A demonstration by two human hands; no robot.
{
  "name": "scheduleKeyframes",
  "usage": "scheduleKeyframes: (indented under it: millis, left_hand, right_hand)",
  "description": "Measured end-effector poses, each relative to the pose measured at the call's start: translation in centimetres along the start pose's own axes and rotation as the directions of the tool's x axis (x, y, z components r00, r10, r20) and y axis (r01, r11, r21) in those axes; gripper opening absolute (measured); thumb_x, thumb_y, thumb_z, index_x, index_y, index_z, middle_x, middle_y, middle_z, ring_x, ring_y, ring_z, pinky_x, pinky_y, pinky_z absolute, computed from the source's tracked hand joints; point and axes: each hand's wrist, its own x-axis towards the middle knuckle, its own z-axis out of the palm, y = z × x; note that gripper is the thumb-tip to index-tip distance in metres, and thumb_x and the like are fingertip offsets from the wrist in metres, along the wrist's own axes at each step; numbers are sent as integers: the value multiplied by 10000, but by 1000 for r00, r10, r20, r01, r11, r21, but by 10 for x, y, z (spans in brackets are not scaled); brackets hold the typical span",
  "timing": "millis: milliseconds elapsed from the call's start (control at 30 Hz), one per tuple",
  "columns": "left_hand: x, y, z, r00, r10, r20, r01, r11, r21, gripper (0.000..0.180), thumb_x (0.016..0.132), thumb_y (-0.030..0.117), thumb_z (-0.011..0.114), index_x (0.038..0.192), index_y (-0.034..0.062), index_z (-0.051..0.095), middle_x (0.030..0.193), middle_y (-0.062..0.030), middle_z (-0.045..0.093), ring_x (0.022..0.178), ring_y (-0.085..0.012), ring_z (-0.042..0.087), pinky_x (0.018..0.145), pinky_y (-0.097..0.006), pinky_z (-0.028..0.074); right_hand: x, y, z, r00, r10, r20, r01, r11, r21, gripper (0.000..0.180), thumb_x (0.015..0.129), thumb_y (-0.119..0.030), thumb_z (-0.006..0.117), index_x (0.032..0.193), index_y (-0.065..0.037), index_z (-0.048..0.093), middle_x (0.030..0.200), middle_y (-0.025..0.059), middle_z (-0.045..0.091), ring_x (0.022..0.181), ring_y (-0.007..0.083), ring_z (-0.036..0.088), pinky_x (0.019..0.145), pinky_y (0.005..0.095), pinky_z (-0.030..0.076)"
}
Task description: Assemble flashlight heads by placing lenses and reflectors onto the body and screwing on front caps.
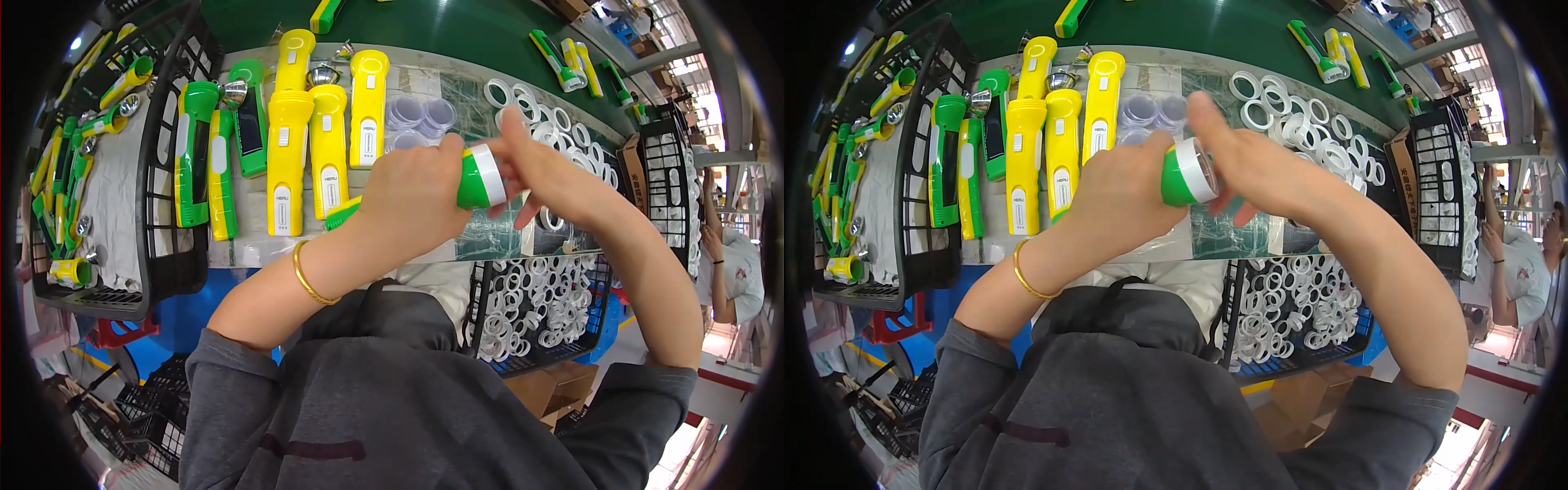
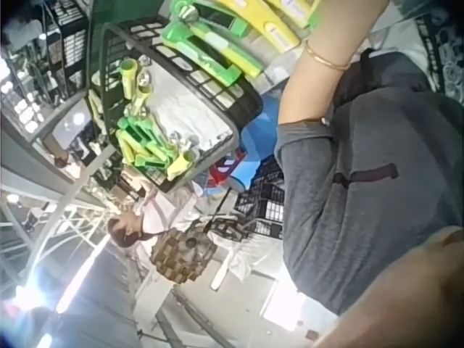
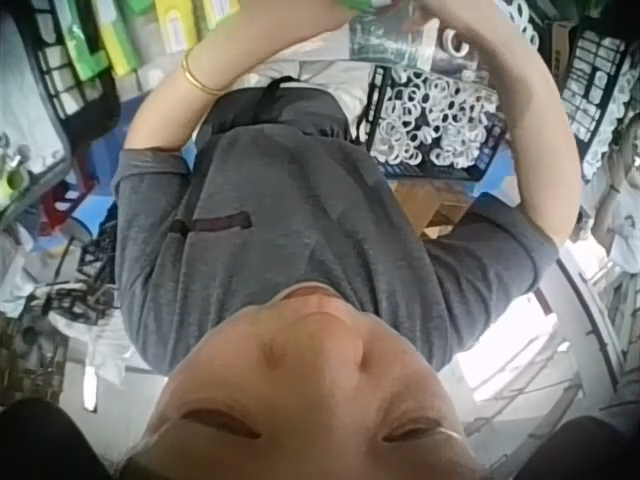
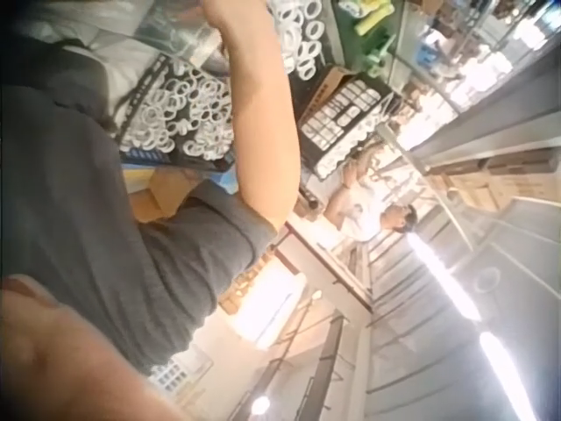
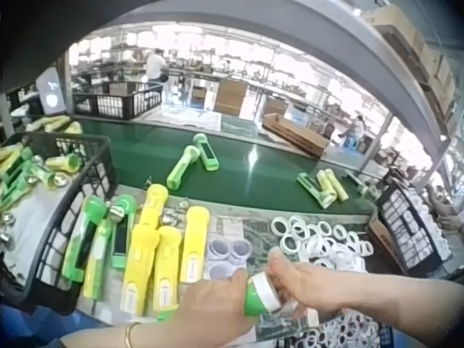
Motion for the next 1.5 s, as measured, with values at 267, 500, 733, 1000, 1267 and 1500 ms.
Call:
scheduleKeyframes:
  millis: [267, 500, 733, 1000, 1267, 1500]
  left_hand:
    - [14, -5, -1, 991, -49, 128, 78, 970, -230, 361, 598, 117, 714, 879, -16, 530, 672, -149, 600, 632, -320, 624, 570, -406, 491]
    - [16, -23, -32, 891, 3, 454, 451, 114, -885, 268, 740, 133, 697, 954, 40, 565, 764, -49, 595, 641, -143, 593, 534, -270, 459]
    - [40, -42, -31, 944, -325, 52, 185, 395, -900, 383, 823, 267, 704, 1062, 12, 546, 951, -82, 597, 865, -157, 578, 726, -282, 457]
    - [7, -86, -77, 876, -294, -383, 420, 855, 303, 695, 734, 266, 762, 1258, -22, 408, 1032, -189, 531, 965, -348, 546, 804, -397, 471]
    - [-24, -95, -75, 872, -446, -204, 476, 870, 131, 727, 677, 101, 748, 1297, -20, 389, 1136, -211, 554, 1007, -339, 581, 827, -367, 488]
    - [-55, -23, -84, 987, -161, -19, 143, 921, -363, 701, 648, 6, 613, 1307, 28, 374, 1110, -175, 573, 1055, -298, 585, 905, -353, 442]
  right_hand:
    - [21, 21, 30, 587, -754, -293, 343, 560, -754, 577, 981, -480, 193, 1039, -68, 592, 701, 168, 621, 627, 363, 603, 583, 419, 466]
    - [25, 17, -31, 933, -353, 76, 307, 887, 344, 841, 905, -684, 149, 1334, -21, 438, 936, 128, 635, 719, 188, 645, 595, 279, 548]
    - [47, 44, 60, 812, -573, -108, 572, 747, 338, 534, 863, -163, 613, 1345, -63, 404, 1104, 56, 584, 1015, 146, 571, 868, 294, 468]
    - [199, 8, -103, 874, -126, -469, 295, 905, 307, 404, 879, -443, 575, 807, -46, 579, 688, 37, 525, 603, 146, 526, 524, 275, 425]
    - [155, 0, -34, 569, -622, -539, 707, 704, -66, 473, 884, -251, 602, 1271, 4, 505, 1122, 95, 613, 981, 166, 583, 846, 284, 464]
    - [26, 20, 82, 502, -834, -228, 854, 437, 282, 614, 984, -392, 387, 1466, -60, 203, 1391, 135, 393, 1212, 218, 455, 940, 331, 419]
